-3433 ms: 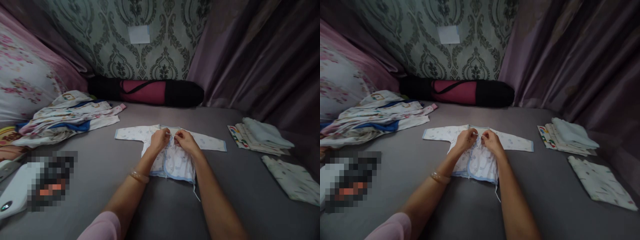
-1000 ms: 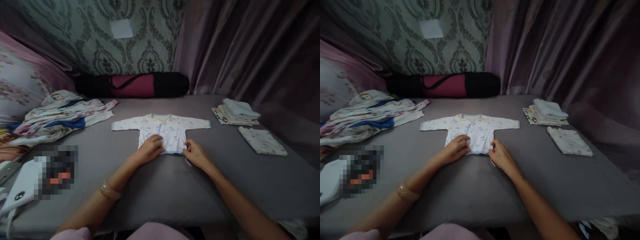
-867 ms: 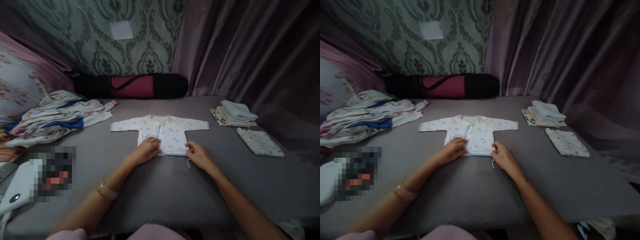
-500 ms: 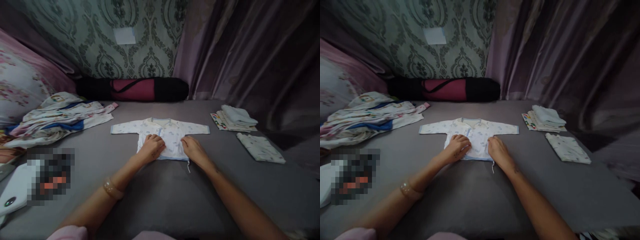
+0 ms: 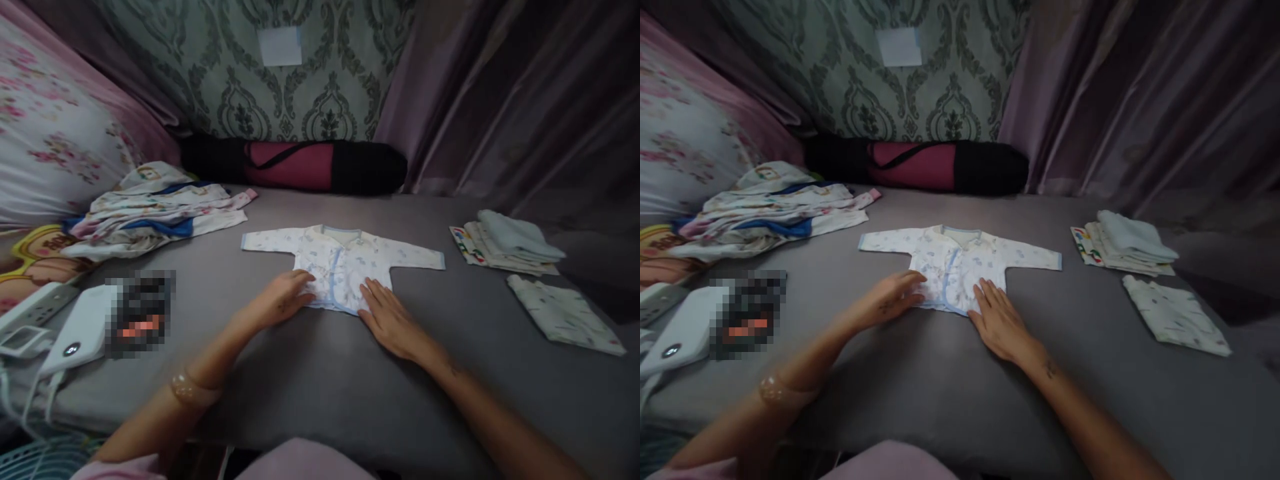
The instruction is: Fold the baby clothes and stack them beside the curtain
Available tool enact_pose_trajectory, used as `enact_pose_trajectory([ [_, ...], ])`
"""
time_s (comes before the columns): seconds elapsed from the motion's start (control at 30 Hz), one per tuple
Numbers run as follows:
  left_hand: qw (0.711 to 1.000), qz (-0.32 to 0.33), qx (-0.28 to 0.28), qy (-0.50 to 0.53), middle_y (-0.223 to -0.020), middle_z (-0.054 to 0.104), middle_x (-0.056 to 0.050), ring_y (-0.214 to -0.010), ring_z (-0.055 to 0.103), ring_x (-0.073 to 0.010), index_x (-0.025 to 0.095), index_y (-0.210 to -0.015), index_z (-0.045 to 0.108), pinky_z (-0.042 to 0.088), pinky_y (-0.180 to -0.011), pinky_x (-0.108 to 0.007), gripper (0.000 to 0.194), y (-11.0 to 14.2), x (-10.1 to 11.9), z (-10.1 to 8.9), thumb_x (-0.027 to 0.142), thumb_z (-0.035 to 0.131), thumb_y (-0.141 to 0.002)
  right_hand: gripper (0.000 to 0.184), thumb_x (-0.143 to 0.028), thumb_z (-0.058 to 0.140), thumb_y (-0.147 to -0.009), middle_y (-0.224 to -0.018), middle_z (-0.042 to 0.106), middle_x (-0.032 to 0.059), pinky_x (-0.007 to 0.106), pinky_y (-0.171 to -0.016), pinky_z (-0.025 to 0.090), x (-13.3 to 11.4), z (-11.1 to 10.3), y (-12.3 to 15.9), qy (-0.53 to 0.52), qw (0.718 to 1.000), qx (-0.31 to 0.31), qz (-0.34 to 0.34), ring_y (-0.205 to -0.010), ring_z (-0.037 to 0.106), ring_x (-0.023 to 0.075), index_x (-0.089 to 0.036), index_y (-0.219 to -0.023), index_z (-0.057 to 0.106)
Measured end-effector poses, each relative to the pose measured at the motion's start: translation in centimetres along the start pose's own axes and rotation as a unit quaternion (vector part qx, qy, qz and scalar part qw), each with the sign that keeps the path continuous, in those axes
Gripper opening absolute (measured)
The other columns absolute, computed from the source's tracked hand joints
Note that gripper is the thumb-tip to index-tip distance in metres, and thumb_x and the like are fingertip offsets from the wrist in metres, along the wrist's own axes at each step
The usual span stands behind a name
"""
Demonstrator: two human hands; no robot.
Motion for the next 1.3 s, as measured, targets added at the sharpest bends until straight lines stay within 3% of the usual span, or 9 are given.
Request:
enact_pose_trajectory([
  [0.13, 0.991, -0.128, 0.049, -0.011, -0.099, 0.063, -0.008, -0.091, 0.059, -0.0209, 0.018, -0.102, 0.06, 0.047, -0.08, -0.033, 0.031, 3.3, -3.0, -1.6, 0.045, 0.056, -0.087, 0.044, -0.035, 0.042, -0.095, -0.143, 0.045, 0.0153, 0.044, -0.109, 0.034, -1.1, -1.4, 1.7, -0.004, 1.0, 0.008, -0.024, -0.134, 0.039, 0.027, -0.014, -0.131, 0.053],
  [0.23, 0.983, -0.179, 0.051, 0.0, -0.09, 0.062, -0.006, -0.086, 0.057, -0.0208, 0.018, -0.091, 0.062, 0.046, -0.076, -0.033, 0.035, 4.8, -3.6, -0.9, 0.052, 0.06, -0.082, 0.028, -0.025, 0.041, -0.094, -0.121, 0.062, 0.0121, 0.043, -0.099, 0.042, -2.7, -2.4, 0.6, -0.014, 0.998, 0.045, -0.038, -0.115, 0.055, 0.026, -0.019, -0.108, 0.065],
  [0.33, 0.98, -0.187, 0.071, -0.006, -0.09, 0.06, -0.006, -0.088, 0.056, -0.0216, 0.018, -0.086, 0.061, 0.046, -0.077, -0.033, 0.033, 4.9, -3.3, 0.1, 0.05, 0.063, -0.079, 0.024, -0.02, 0.041, -0.094, -0.105, 0.064, 0.0089, 0.037, -0.091, 0.045, -5.0, -2.5, -1.4, -0.042, 0.996, 0.057, -0.063, -0.102, 0.057, 0.0229, -0.021, -0.104, 0.063],
  [0.5, 0.971, -0.209, 0.119, 0.019, -0.083, 0.061, -0.003, -0.078, 0.057, -0.0176, 0.019, -0.095, 0.052, 0.046, -0.071, -0.03, 0.018, 4.3, -2.5, 1.2, 0.034, 0.054, -0.086, 0.02, -0.02, 0.044, -0.092, -0.102, 0.061, 0.0083, 0.033, -0.083, 0.045, -6.8, -1.2, -3.8, -0.039, 0.997, 0.05, -0.049, -0.097, 0.056, 0.0225, -0.022, -0.107, 0.057],
  [0.67, 0.983, -0.156, 0.094, -0.017, -0.085, 0.061, -0.003, -0.078, 0.057, -0.0163, 0.02, -0.113, 0.046, 0.044, -0.069, -0.028, 0.023, 4.2, -1.8, 1.2, 0.023, 0.042, -0.09, 0.018, -0.023, 0.047, -0.091, -0.1, 0.059, 0.0084, 0.032, -0.079, 0.043, -6.4, -0.6, -4.2, -0.025, 0.998, 0.048, -0.019, -0.095, 0.055, 0.0229, -0.02, -0.106, 0.056],
  [0.87, 0.971, -0.123, -0.057, -0.198, -0.09, 0.058, -0.007, -0.081, 0.055, -0.0203, 0.022, -0.093, 0.058, 0.043, -0.068, -0.03, 0.022, 4.1, -1.2, 0.4, 0.02, 0.036, -0.093, 0.024, -0.022, 0.055, -0.084, -0.098, 0.06, 0.0057, 0.029, -0.079, 0.043, -5.5, -0.6, -4.5, -0.088, 0.995, 0.038, 0.008, -0.093, 0.056, 0.0202, -0.02, -0.108, 0.056],
  [1.0, 0.956, -0.13, -0.092, -0.246, -0.086, 0.058, -0.01, -0.082, 0.054, -0.0231, 0.019, -0.086, 0.061, 0.043, -0.066, -0.032, 0.02, 2.9, 0.1, -0.7, 0.017, 0.042, -0.088, 0.025, -0.016, 0.052, -0.081, -0.096, 0.061, 0.0058, 0.029, -0.081, 0.043, -5.4, -0.4, -4.5, -0.087, 0.995, 0.054, 0.005, -0.093, 0.057, 0.0204, -0.02, -0.105, 0.058],
  [1.13, 0.978, -0.048, -0.067, -0.192, -0.091, 0.059, -0.011, -0.086, 0.053, -0.0229, 0.018, -0.087, 0.061, 0.045, -0.075, -0.035, 0.018, 0.3, 2.9, -0.4, 0.023, 0.044, -0.09, 0.024, -0.011, 0.046, -0.083, -0.096, 0.062, 0.0063, 0.03, -0.083, 0.044, -5.3, -0.4, -4.3, -0.093, 0.991, 0.091, 0.005, -0.094, 0.058, 0.0204, -0.02, -0.1, 0.059],
  [1.3, 0.991, 0.016, -0.068, -0.112, -0.099, 0.061, -0.009, -0.093, 0.055, -0.0218, 0.017, -0.102, 0.06, 0.045, -0.082, -0.034, 0.02, -2.0, 4.1, 2.9, 0.031, 0.048, -0.093, 0.024, -0.013, 0.045, -0.088, -0.097, 0.06, 0.0059, 0.029, -0.084, 0.047, -4.7, -0.5, -4.0, -0.167, 0.981, 0.102, -0.005, -0.094, 0.059, 0.0183, -0.021, -0.103, 0.062],
])
Point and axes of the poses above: each hand's wrist, its own y-axis away from the middle knuckle, its own z-axis out of the palm, x = y × z, the point moved 5 cm from there along -y, towards the middle knuckle
